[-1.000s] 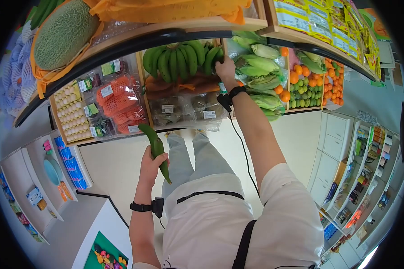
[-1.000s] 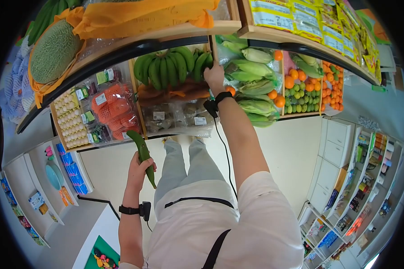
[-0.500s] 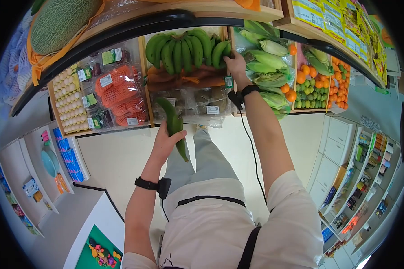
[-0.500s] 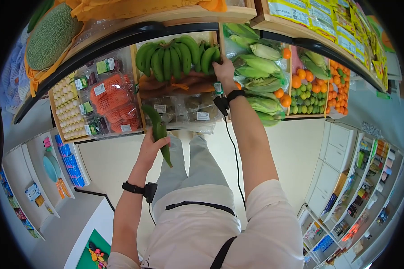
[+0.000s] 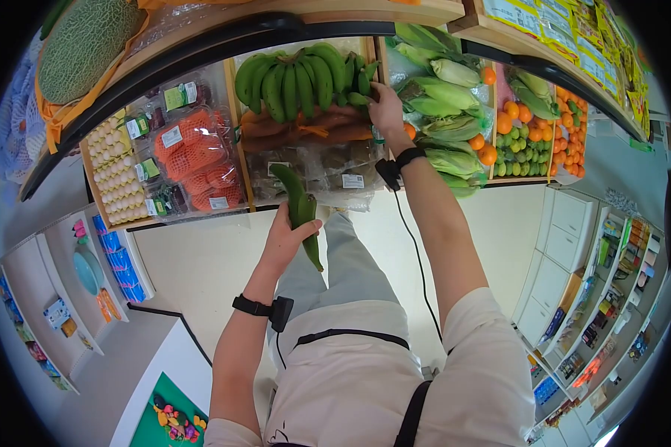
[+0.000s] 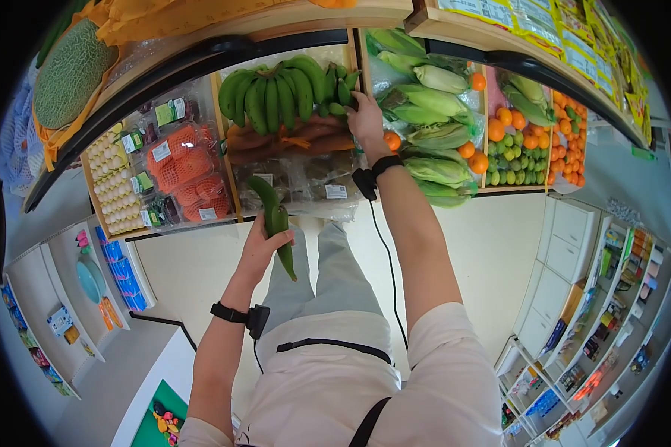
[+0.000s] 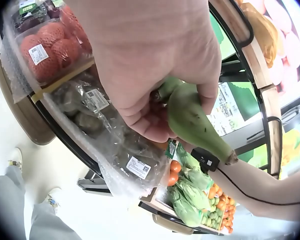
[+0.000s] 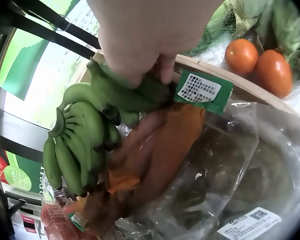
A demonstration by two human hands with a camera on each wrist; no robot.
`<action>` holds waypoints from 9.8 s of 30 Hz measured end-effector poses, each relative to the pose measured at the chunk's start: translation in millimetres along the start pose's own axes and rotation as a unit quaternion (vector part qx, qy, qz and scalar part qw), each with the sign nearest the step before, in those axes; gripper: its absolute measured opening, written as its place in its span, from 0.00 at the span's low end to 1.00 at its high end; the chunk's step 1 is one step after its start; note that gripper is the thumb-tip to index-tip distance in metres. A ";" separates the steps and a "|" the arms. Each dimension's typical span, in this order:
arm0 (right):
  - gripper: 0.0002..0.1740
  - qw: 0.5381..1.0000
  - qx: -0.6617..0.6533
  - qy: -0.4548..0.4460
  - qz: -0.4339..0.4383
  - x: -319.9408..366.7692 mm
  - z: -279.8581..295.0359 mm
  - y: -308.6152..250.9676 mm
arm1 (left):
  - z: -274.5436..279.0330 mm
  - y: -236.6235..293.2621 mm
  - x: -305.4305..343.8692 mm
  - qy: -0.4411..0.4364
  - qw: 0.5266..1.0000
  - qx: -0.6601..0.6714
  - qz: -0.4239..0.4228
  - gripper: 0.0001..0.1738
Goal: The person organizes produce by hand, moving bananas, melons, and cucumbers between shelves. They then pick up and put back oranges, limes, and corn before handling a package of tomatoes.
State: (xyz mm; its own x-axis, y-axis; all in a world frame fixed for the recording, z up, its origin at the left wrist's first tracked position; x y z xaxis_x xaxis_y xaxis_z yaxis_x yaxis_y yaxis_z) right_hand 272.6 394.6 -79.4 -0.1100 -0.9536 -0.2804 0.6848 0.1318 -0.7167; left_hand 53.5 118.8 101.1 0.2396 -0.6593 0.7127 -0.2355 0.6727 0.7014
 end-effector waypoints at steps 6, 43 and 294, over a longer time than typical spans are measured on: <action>0.24 0.998 0.002 -0.036 -0.058 18.0 8.9 -5.5 | 1.8 -3.6 -2.4 0.005 1.000 0.002 -0.004 0.32; 0.42 0.971 0.165 -0.052 -0.163 -21.3 3.1 -7.0 | 8.5 -16.7 -17.1 0.008 1.000 -0.003 -0.016 0.32; 0.08 0.654 -0.592 -0.341 -0.324 -202.3 -101.1 -32.3 | 110.1 196.1 -530.9 -0.006 0.922 0.216 -0.321 0.21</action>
State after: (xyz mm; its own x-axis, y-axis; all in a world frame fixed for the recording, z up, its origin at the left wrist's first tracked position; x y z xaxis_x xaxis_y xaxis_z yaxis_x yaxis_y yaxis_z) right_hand 199.9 610.6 -64.0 0.5233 -0.7582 0.3889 -0.4283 -0.6285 -0.6492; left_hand -223.5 563.7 -139.1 0.4502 -0.8807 0.1474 -0.4025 -0.0528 0.9139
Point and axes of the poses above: each hand's wrist, its own x-axis away from the middle knuckle, its own z-axis out of the back of the hand, y = z × x, the point moved 1 cm from there along -x, towards the middle knuckle, and after that the axes turned 15 degrees about y, right-handed, at the moved point
